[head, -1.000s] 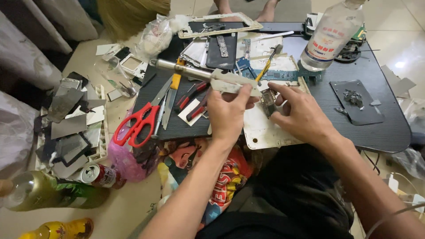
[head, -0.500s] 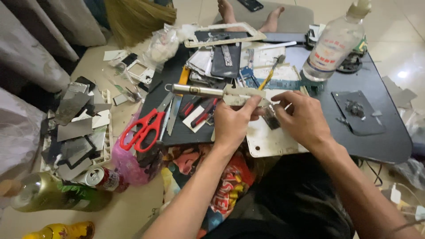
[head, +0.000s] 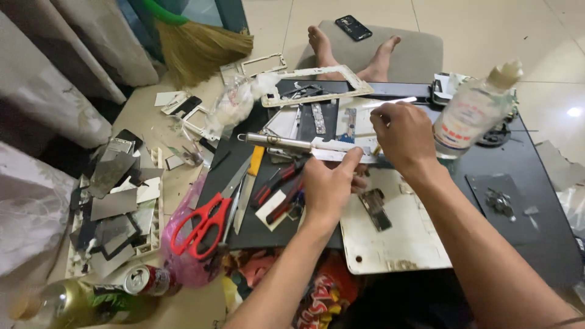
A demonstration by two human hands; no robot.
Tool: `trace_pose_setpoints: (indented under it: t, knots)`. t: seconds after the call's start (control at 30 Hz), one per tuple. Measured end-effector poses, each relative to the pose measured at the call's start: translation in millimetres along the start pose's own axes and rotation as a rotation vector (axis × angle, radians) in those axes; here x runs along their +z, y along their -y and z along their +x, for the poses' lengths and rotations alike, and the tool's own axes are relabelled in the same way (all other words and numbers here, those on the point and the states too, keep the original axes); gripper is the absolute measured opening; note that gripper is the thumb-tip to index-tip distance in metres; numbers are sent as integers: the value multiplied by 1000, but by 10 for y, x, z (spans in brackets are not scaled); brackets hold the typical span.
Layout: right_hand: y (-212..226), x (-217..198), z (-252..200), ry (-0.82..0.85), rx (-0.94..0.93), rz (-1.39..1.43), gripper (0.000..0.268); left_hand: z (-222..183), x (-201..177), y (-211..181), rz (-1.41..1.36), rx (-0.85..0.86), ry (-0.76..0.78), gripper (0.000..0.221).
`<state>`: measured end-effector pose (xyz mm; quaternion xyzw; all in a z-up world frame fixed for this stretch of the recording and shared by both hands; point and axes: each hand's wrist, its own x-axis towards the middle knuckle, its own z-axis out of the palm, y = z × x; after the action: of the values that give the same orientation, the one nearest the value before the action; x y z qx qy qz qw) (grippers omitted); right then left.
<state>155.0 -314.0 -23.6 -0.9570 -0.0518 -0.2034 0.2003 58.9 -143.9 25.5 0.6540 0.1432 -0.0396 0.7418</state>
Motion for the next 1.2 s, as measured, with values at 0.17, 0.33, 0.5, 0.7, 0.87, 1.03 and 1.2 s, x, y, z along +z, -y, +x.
trace_pose_setpoints:
  t: [0.17, 0.33, 0.5, 0.7, 0.87, 1.03, 1.2]
  knots:
    - [-244, 407, 426, 35, 94, -80, 21, 231, 99, 48, 101, -43, 41, 33]
    - [-554, 648, 680, 170, 243, -146, 46, 367, 196, -31, 187, -55, 70, 33]
    - [-1086, 906, 825, 120, 168, -325, 31, 444, 228, -35, 151, -109, 72, 33]
    - [-911, 786, 756, 93, 195, -382, 20, 357, 182, -57, 91, -81, 49, 33]
    - [-1124, 918, 804, 141, 267, -391, 19, 336, 142, 0, 125, -59, 64, 35]
    - [-1220, 952, 857, 111, 305, -394, 15, 294, 138, -83, 145, -60, 75, 34]
    - [-1037, 923, 819, 114, 394, -323, 19, 313, 143, -113, 163, -38, 69, 34]
